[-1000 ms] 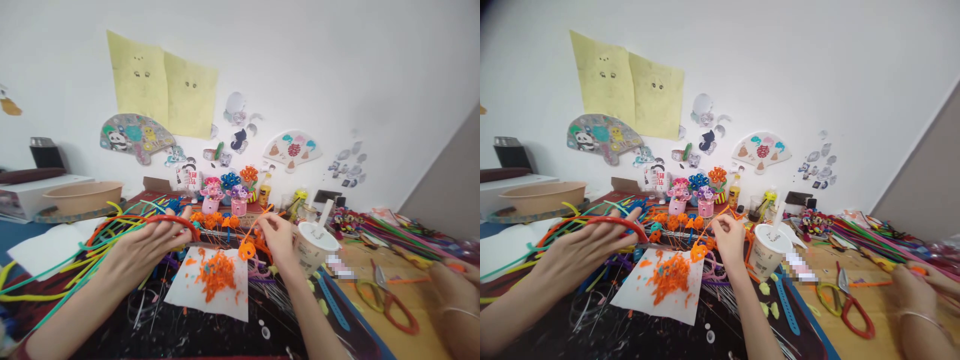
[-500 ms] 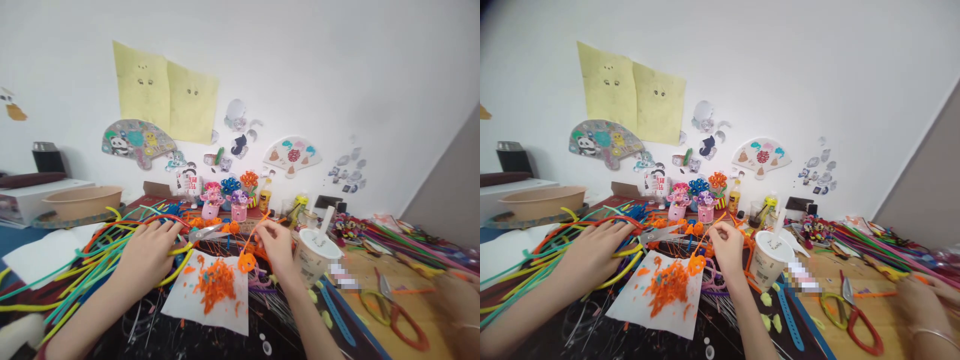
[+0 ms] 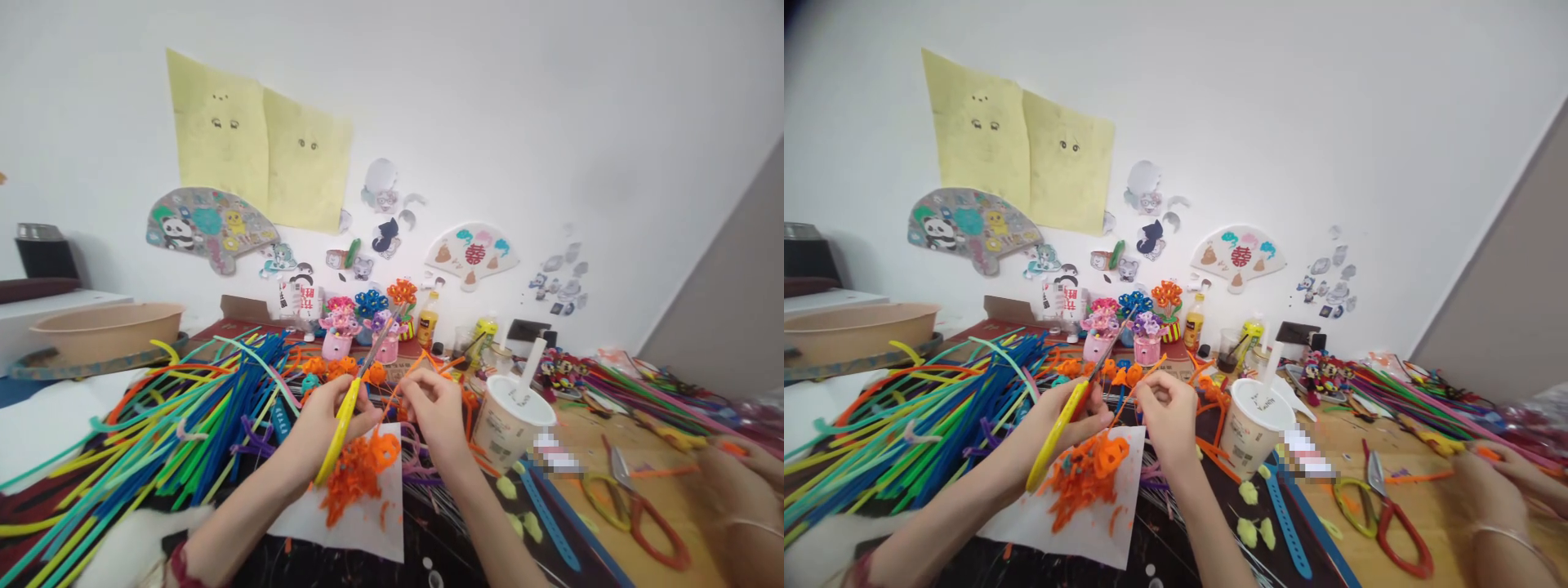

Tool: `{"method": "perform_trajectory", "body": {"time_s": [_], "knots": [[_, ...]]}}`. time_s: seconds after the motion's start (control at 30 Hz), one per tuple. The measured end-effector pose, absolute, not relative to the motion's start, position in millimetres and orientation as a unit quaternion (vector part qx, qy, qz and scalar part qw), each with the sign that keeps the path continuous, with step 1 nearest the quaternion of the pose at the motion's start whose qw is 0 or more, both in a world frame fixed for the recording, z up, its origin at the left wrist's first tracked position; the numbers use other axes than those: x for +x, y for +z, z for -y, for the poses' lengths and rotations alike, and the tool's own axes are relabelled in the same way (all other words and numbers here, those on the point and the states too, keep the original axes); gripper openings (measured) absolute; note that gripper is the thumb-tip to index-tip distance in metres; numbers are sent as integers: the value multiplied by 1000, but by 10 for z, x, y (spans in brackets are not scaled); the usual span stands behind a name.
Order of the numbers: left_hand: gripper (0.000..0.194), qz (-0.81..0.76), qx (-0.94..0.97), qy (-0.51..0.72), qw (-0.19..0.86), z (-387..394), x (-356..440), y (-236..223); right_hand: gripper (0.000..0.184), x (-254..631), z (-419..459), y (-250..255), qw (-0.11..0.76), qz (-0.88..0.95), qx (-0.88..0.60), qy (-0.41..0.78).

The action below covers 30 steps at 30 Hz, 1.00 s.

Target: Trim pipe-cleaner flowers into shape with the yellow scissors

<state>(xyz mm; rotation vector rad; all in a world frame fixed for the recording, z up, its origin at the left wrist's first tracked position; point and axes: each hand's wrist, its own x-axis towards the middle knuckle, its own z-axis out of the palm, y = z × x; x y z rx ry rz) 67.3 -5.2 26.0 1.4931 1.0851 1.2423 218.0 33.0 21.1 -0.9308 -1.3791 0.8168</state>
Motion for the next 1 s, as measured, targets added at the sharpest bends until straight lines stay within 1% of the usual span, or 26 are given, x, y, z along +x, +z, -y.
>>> {"method": "perform_trajectory", "body": {"time_s": [0.2, 0.37, 0.47, 0.53, 0.63, 0.7, 0.73, 0.83, 0.9, 1.0], "knots": [[29, -443, 579, 487, 481, 124, 606, 172, 14, 2153, -298, 188, 611, 566, -408, 373], [21, -432, 592, 495, 467, 137, 633, 132, 20, 2126, -312, 196, 598, 568, -373, 425], [17, -433, 585, 521, 446, 135, 640, 154, 23, 2121, -311, 199, 556, 581, -329, 495], [19, -447, 573, 550, 411, 127, 624, 170, 27, 2116, -281, 193, 508, 595, -306, 542], [23, -454, 555, 589, 372, 111, 590, 178, 42, 2089, -209, 168, 418, 608, -269, 619], [25, -452, 536, 605, 378, 104, 581, 174, 48, 2060, -176, 148, 387, 605, -250, 649], [25, -451, 522, 613, 385, 103, 583, 171, 48, 2047, -172, 139, 384, 607, -249, 649], [28, -450, 480, 641, 394, 102, 606, 167, 35, 2022, -194, 114, 403, 632, -268, 605], [31, -451, 466, 652, 392, 100, 615, 175, 30, 2020, -216, 101, 406, 653, -283, 573], [32, -457, 462, 659, 378, 95, 599, 200, 32, 2027, -229, 89, 392, 669, -296, 558]]}}
